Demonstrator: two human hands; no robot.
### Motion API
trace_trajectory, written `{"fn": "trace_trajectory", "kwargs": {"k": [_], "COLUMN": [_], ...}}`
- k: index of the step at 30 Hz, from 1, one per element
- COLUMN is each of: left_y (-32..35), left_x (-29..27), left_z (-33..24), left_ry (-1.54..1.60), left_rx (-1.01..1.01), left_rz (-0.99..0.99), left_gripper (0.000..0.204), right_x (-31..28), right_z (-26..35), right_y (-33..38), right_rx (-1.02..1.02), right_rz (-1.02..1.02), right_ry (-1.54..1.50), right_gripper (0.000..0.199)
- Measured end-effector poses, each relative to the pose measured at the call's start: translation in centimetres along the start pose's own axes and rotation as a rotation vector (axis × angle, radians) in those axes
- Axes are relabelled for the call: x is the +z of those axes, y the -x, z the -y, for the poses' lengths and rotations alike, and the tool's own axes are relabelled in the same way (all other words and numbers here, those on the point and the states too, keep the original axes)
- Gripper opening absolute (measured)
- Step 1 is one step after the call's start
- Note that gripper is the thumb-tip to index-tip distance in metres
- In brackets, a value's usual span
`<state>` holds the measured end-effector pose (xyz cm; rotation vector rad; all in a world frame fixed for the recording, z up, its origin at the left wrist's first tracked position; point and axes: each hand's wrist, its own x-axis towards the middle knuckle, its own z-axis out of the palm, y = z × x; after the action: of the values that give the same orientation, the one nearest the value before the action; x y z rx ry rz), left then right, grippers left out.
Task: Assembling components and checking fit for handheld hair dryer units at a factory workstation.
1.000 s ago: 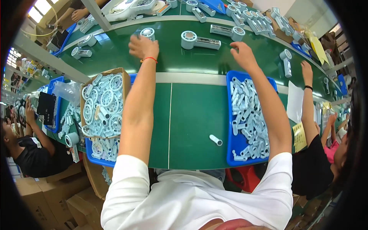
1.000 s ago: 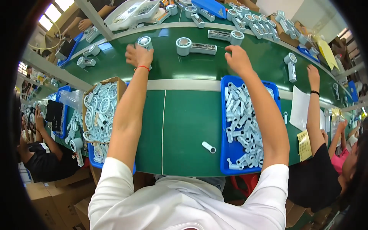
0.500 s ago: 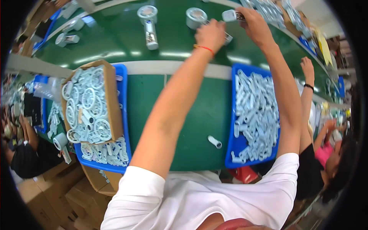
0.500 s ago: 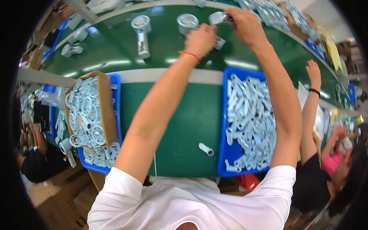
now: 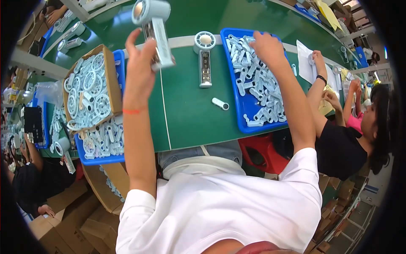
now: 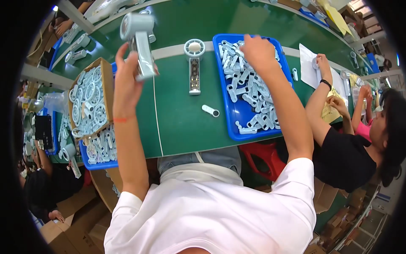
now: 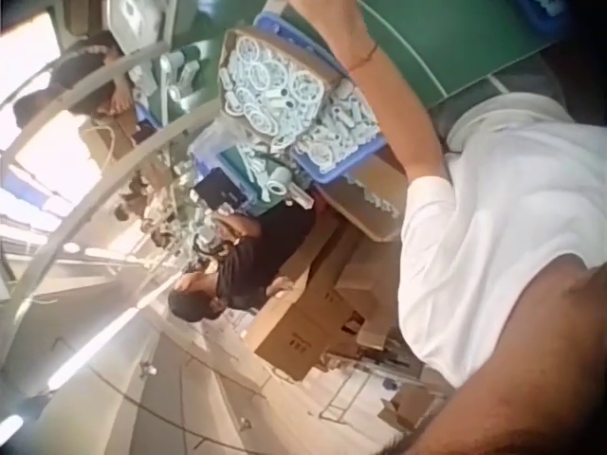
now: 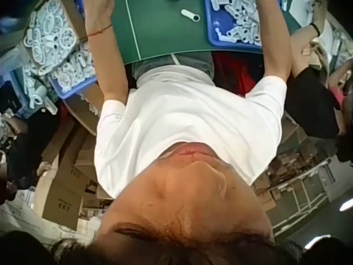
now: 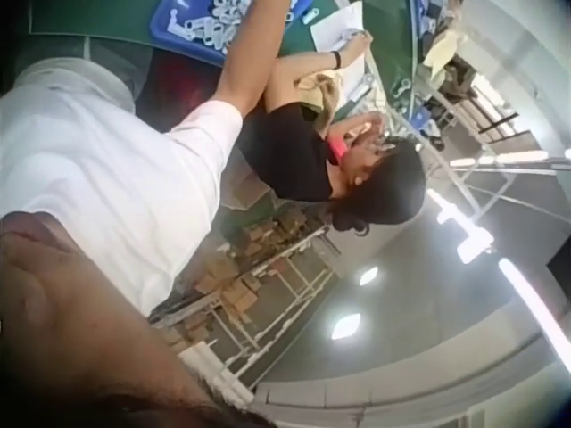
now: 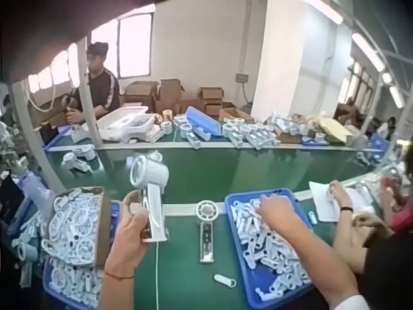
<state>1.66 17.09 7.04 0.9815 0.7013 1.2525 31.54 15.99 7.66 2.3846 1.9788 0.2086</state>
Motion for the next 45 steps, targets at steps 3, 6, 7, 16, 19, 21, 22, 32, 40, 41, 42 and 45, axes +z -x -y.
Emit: {"fn": "trace_trajectory", "kwargs": {"k": [3,6,7,16,19,21,22,32,40,41,42,45], "left_y": [6.8,10.9,12.3,14.7,14.5,14.5,14.7,14.7,14.7,14.6,14.5,14.7], "left_x": [1.7,-0.3,-0.8,-2.6,-2.9,-2.4,-2.1,-0.9,-0.5,-0.1,0.3,0.9], "left_z": [1.4,3.3,3.4,4.6,5.3,5.5,5.5,5.8,6.4,6.4,6.3,6.7], "left_ry": [0.071,0.121,0.056,0.023,0.063,0.075,0.089,-0.018,0.04,0.041,0.02,-0.028], "left_rx": [-0.045,-0.218,-0.297,-0.255,-0.29,-0.287,-0.272,-0.245,-0.235,-0.24,-0.206,-0.17], "left_rz": [0.002,0.149,0.143,0.089,0.09,0.083,0.048,0.056,0.172,0.182,0.209,0.232], "left_gripper": [0.047,0.052,0.051,0.053,0.046,0.046,0.049,0.048,0.061,0.061,0.068,0.077], "right_x": [4.3,4.3,4.3,-0.7,1.7,2.6,2.8,3.5,0.2,0.0,-0.1,-0.3], "right_z": [-3.2,-4.5,-5.0,-1.8,4.1,7.5,8.8,9.7,8.7,9.0,9.2,9.7], "right_y": [-0.4,0.6,1.3,9.4,13.9,15.9,16.7,18.5,18.5,18.6,18.7,18.4], "right_rx": [-0.019,0.0,0.027,-0.135,-0.31,-0.25,-0.165,-0.733,-0.486,-0.287,-0.067,0.099], "right_rz": [0.188,0.129,0.076,0.245,0.399,0.511,0.571,-0.178,0.027,0.172,0.318,0.363], "right_ry": [-0.265,-0.538,-0.529,-1.312,-1.43,-1.475,-1.537,-0.388,-0.892,-1.252,-1.6,-1.61], "right_gripper": [0.024,0.022,0.026,0.023,0.018,0.018,0.017,0.02,0.025,0.026,0.027,0.024]}}
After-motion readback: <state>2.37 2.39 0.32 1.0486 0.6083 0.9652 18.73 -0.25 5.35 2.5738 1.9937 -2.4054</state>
